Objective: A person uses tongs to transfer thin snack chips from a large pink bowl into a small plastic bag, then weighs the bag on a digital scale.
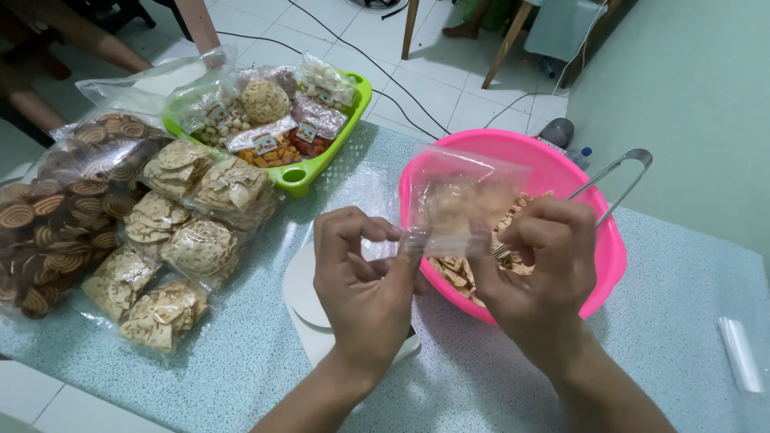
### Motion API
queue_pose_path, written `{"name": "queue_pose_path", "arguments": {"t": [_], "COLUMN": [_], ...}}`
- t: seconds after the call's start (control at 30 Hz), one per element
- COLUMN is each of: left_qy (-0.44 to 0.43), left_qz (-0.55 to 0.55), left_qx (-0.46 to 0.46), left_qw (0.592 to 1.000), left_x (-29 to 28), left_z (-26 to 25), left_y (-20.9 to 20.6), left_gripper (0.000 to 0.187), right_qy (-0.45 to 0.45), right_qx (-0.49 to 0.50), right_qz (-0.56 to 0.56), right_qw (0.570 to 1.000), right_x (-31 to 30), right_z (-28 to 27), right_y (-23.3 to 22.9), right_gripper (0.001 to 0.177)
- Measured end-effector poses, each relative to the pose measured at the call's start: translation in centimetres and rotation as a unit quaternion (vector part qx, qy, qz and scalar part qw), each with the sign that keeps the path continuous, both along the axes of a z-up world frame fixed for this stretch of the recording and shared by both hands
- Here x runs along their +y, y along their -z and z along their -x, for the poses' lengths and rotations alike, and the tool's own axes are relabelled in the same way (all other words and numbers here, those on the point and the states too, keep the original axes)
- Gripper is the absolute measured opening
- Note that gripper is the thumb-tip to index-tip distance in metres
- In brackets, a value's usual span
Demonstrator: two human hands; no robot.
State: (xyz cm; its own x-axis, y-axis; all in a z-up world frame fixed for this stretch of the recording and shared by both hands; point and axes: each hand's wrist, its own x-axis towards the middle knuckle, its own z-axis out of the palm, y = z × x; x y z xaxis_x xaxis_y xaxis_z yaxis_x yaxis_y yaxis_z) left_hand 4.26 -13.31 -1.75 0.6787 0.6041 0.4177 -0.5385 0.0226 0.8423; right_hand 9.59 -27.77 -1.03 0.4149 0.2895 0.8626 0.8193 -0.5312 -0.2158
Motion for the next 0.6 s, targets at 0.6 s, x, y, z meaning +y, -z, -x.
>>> {"name": "queue_pose_path", "arguments": {"t": [0.6], "left_qy": [0.069], "left_qz": [-0.148], "left_qx": [0.116], "left_qw": [0.98], "left_x": [1.3], "left_z": [0.3], "left_y": [-0.2], "left_gripper": [0.029], "right_qy": [-0.107], "right_qx": [0.144], "right_qz": [-0.047], "right_qw": [0.983], "right_x": [0.5], "right_z": [1.0], "right_y": [0.0], "right_gripper": [0.025]}}
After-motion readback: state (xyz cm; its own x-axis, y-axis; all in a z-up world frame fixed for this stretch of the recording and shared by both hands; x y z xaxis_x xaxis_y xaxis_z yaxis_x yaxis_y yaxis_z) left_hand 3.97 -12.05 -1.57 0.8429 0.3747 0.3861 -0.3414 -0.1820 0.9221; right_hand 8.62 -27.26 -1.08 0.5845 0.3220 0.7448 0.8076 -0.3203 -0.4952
